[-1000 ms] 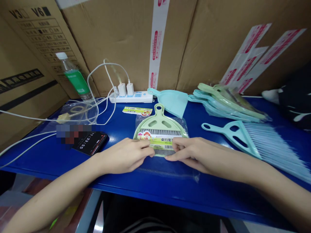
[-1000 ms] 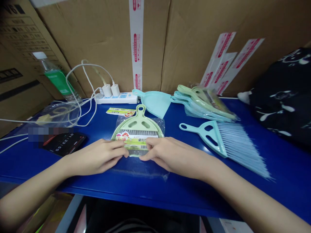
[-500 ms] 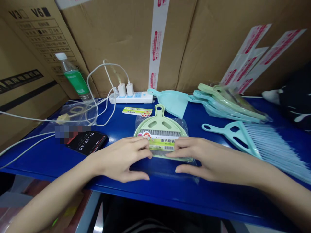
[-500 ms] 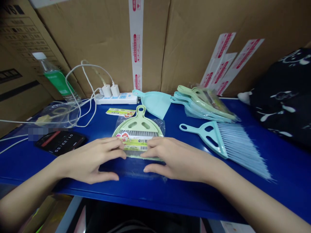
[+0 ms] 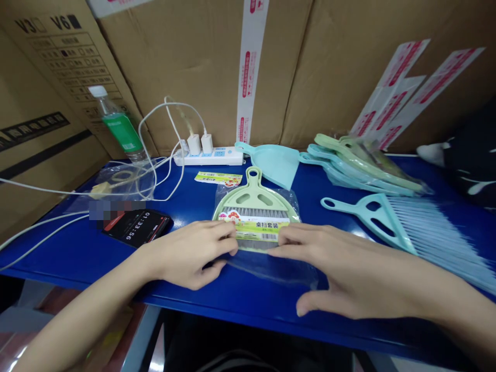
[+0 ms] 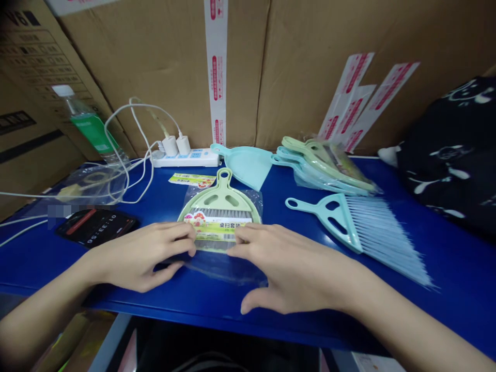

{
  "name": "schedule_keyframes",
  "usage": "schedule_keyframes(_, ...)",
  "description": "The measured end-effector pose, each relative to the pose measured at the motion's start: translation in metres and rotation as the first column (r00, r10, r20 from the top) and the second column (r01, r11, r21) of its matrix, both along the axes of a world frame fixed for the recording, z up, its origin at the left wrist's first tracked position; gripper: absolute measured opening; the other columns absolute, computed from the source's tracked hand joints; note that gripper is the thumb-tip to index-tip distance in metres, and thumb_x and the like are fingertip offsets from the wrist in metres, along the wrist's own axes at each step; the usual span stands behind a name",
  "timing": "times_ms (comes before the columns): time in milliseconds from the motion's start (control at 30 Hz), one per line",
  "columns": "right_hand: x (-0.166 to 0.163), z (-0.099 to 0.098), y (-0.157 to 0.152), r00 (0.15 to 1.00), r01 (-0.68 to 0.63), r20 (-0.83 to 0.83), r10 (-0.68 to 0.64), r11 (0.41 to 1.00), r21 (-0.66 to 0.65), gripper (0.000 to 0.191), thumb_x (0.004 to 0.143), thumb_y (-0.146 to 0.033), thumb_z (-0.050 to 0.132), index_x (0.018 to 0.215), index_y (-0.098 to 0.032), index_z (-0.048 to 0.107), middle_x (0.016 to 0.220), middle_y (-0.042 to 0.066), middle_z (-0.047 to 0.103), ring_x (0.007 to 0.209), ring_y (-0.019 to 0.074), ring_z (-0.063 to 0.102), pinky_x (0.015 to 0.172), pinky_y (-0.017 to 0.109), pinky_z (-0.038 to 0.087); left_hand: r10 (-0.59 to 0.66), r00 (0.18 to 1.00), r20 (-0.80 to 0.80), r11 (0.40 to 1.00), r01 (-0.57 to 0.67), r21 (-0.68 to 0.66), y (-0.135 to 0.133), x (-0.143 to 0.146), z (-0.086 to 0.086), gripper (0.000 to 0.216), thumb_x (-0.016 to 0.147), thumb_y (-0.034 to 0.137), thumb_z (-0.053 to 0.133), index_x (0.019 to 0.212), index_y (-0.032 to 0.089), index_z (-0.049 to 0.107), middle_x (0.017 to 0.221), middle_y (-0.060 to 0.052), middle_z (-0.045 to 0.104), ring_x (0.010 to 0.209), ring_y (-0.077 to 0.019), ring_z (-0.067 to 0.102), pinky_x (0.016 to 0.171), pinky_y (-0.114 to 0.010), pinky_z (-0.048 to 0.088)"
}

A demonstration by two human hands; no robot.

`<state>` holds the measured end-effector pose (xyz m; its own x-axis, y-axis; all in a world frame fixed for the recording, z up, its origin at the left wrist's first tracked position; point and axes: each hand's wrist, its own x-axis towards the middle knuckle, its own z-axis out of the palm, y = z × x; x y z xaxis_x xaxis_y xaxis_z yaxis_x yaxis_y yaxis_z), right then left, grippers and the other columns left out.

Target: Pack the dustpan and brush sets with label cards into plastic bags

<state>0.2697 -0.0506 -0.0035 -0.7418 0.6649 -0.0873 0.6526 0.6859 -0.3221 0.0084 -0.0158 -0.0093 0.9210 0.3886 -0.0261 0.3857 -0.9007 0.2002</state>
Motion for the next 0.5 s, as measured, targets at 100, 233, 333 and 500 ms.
schedule_keyframes(100,0.0,-0.001,-0.005,1.0,0.003,0.021,-0.004,0.999,0.041,0.042,0.074,-0.031,0.075,0.113,-0.018,0.067,0.112,0.012,0.068,0.105,0.0296,0.063,0.085,0.04,0.053,0.009,1.0,0.001,1.0,-0.009,0.002,0.001,0.0,0.0,0.014,0.091,0.014,0.043,0.085,0.018,0.056,0.09,-0.004,0.059,0.081,-0.0167,0.058,0.074,-0.028,0.049)
schedule_keyframes(233,-0.001,-0.005,-0.009,1.0,0.013,-0.018,-0.011,0.995,0.103,0.027,0.08,-0.016,0.061,0.106,-0.018,0.067,0.109,0.011,0.069,0.099,0.0266,0.065,0.083,0.039,0.053,0.014,1.0,0.014,0.999,-0.015,0.036,0.003,0.0,0.0,0.021,0.096,0.016,0.037,0.085,0.017,0.055,0.086,-0.004,0.06,0.076,-0.0158,0.057,0.069,-0.028,0.046)
schedule_keyframes(333,-0.003,-0.008,-0.008,0.999,0.029,-0.046,-0.024,0.992,0.124,0.023,0.081,-0.012,0.056,0.1,-0.018,0.066,0.102,0.011,0.07,0.094,0.0246,0.066,0.082,0.037,0.053,0.015,1.0,0.011,0.998,-0.016,0.054,0.004,0.001,0.001,0.022,0.097,0.017,0.035,0.086,0.017,0.054,0.084,-0.003,0.06,0.072,-0.0154,0.056,0.065,-0.028,0.044)
schedule_keyframes(500,-0.007,-0.01,-0.007,0.995,0.073,-0.071,-0.065,0.991,0.115,0.015,0.084,-0.012,0.053,0.09,-0.017,0.065,0.094,0.01,0.07,0.088,0.0238,0.067,0.079,0.037,0.054,0.036,0.999,0.002,0.997,-0.036,0.062,0.004,0.001,0.001,0.024,0.099,0.018,0.033,0.086,0.017,0.053,0.083,-0.003,0.06,0.071,-0.0149,0.056,0.065,-0.028,0.044)
